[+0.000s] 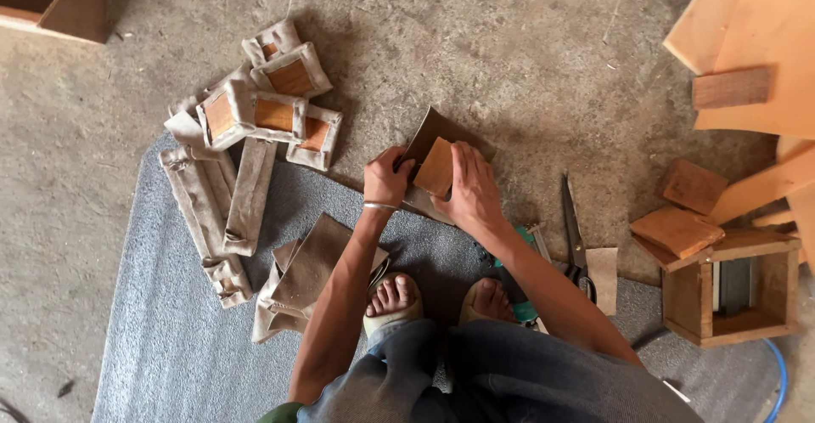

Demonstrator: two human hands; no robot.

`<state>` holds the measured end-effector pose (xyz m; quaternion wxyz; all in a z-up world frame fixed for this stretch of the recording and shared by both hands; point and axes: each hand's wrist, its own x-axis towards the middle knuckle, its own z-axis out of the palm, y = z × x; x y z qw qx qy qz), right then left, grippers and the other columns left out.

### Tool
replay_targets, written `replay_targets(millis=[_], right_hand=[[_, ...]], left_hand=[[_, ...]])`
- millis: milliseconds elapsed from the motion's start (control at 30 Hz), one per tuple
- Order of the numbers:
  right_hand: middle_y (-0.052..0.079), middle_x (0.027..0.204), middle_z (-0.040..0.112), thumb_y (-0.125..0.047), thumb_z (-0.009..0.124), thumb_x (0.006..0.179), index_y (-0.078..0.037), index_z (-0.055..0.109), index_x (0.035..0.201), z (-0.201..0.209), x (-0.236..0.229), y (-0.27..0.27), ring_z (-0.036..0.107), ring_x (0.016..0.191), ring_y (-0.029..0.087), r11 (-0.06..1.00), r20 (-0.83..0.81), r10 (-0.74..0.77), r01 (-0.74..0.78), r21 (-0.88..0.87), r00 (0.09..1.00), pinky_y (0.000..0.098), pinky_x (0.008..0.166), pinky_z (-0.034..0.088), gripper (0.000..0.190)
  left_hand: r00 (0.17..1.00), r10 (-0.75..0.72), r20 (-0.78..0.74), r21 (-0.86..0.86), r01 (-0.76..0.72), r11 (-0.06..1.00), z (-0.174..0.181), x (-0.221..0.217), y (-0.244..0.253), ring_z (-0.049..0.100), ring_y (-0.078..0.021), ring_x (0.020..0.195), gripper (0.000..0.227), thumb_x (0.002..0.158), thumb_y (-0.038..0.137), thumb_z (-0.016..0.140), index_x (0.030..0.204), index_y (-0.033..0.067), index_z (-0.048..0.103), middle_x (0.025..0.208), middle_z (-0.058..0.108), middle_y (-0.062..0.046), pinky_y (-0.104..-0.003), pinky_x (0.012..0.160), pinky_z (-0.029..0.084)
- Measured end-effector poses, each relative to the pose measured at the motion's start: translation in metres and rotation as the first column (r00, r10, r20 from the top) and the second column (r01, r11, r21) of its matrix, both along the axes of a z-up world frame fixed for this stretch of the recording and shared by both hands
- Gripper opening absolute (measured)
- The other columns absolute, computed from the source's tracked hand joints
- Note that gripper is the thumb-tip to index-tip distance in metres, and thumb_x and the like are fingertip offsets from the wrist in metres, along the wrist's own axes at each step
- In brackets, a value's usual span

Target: The person wraps fabric around small wooden blocks and secures it with a pneumatic staple gun. They repeatedly fold the fabric edges and staple them to the wood, then place the finished pieces aside.

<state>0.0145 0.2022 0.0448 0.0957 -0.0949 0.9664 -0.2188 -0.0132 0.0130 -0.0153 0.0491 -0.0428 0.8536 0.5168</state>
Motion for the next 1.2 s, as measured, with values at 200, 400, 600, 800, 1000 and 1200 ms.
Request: replay_targets(millis=[200, 400, 600, 800, 1000, 1200], right_hand=[[0.03, 0.153, 0.046, -0.025, 0.081, 0.087, 0.005, 0.039, 0.151, 0.026, 0.054, 0.044, 0.043, 0.144, 0.039, 0.912, -0.001, -0.183, 0.169, -0.374, 0.983, 0.0522, 0.119, 0.037, 0.083], [0.022, 0.124, 0.064, -0.028, 0.077, 0.085, -0.002, 0.052, 0.136, 0.025, 0.205, 0.073, 0.066, 0.114, 0.037, 0.762, 0.196, -0.581, 0.613, -0.21, 0.79, 0.0472, 0.098, 0.053, 0.063], [0.024, 0.113, 0.069, -0.039, 0.075, 0.082, -0.007, 0.035, 0.155, 0.017, 0.21, 0.079, 0.07, 0.1, 0.041, 0.795, 0.518, -0.529, 0.606, 0.027, 0.672, 0.0485, 0.084, 0.056, 0.089], [0.017, 0.082, 0.072, -0.034, 0.076, 0.081, -0.001, 0.066, 0.11, 0.057, 0.103, 0.082, 0.072, 0.074, 0.03, 0.863, 0.463, -0.364, 0.479, -0.158, 0.808, 0.0453, 0.069, 0.057, 0.045], [0.019, 0.082, 0.07, -0.025, 0.072, 0.078, 0.0, 0.066, 0.116, 0.064, -0.004, 0.056, 0.068, 0.068, 0.029, 0.954, 0.198, 0.034, 0.027, -0.297, 0.98, 0.0445, 0.061, 0.055, 0.046], [0.015, 0.07, 0.069, -0.025, 0.068, 0.079, 0.0, 0.065, 0.103, 0.066, -0.021, 0.047, 0.067, 0.058, 0.027, 0.996, 0.502, -0.004, 0.047, -0.073, 0.865, 0.041, 0.053, 0.054, 0.034]], left_hand=[[0.964, -0.172, -0.203, -0.086, 0.158, 0.984, -0.006, 0.016, 0.013, 0.074, -0.0252, 0.083, 0.013, 0.094, 0.0, 0.071, 0.107, 0.0002, 0.072, 0.1, 0.074, -0.017, -0.031, 0.071, 0.064], [0.854, -0.345, -0.39, -0.434, 0.16, 0.886, 0.018, 0.045, 0.02, 0.063, -0.0317, 0.101, 0.034, 0.084, -0.004, 0.066, 0.118, -0.004, 0.067, 0.111, 0.065, -0.018, -0.039, 0.084, 0.059], [0.861, -0.33, -0.386, -0.395, 0.169, 0.903, 0.043, 0.063, 0.012, 0.059, -0.0351, 0.109, 0.045, 0.079, -0.001, 0.06, 0.124, -0.0045, 0.065, 0.119, 0.06, -0.016, -0.042, 0.095, 0.055], [0.863, -0.356, -0.358, -0.345, 0.232, 0.91, 0.036, 0.066, -0.001, 0.06, -0.0335, 0.104, 0.041, 0.079, 0.0, 0.06, 0.119, -0.0025, 0.069, 0.115, 0.062, -0.014, -0.042, 0.089, 0.056], [0.834, -0.358, -0.419, -0.344, 0.219, 0.913, 0.039, 0.064, 0.0, 0.063, -0.0309, 0.109, 0.035, 0.082, 0.0, 0.06, 0.116, -0.0021, 0.069, 0.115, 0.063, -0.012, -0.039, 0.088, 0.058], [0.821, -0.368, -0.436, -0.337, 0.23, 0.913, 0.043, 0.061, -0.007, 0.065, -0.0304, 0.11, 0.036, 0.08, -0.003, 0.063, 0.115, -0.0036, 0.069, 0.115, 0.063, -0.014, -0.038, 0.085, 0.06]])
